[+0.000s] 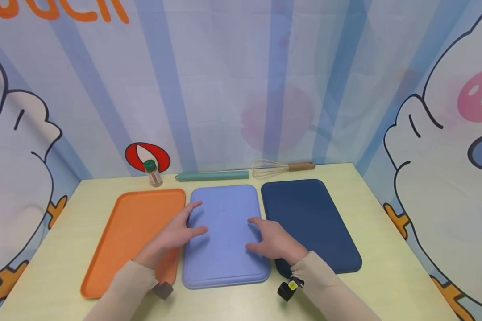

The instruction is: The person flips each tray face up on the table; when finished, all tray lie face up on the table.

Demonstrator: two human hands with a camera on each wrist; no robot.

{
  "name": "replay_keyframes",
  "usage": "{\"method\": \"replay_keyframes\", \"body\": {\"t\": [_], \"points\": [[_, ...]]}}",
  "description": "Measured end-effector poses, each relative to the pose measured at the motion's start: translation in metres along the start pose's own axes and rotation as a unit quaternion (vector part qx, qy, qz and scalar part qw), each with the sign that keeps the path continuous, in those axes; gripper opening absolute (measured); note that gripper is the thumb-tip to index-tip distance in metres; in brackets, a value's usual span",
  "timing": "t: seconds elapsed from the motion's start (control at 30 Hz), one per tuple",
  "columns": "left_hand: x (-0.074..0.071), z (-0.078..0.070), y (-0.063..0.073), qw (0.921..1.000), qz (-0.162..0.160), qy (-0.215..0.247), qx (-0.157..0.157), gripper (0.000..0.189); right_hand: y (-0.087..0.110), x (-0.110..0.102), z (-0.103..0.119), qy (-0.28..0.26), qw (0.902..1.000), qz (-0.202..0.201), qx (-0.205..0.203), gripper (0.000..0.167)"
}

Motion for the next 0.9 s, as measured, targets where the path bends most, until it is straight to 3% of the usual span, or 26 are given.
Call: {"method": "replay_keyframes", "body": {"t": [0.37,0.9], "points": [[0.0009,-0.0023,0.0003,0.9985,-0.028,0.046,0.009,0.082,0.0005,0.0015,-0.0022,-0.005,1.0,-0.001,0.001,0.068],[-0.0012,-0.0064,-0.0007,0.9972,-0.048,0.05,0.027,0.08,-0.0006,0.0,-0.0022,-0.011,0.9998,0.013,0.003,0.069]]}}
Point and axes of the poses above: each hand's wrist, its own y-axis away from the middle knuckle, its own x-axis out of the palm, z = x × y, the point moved 1 cm from there along -y, towards the middle knuckle, and after that the axes turned 2 degrees about -x, right-handed, at the moved point
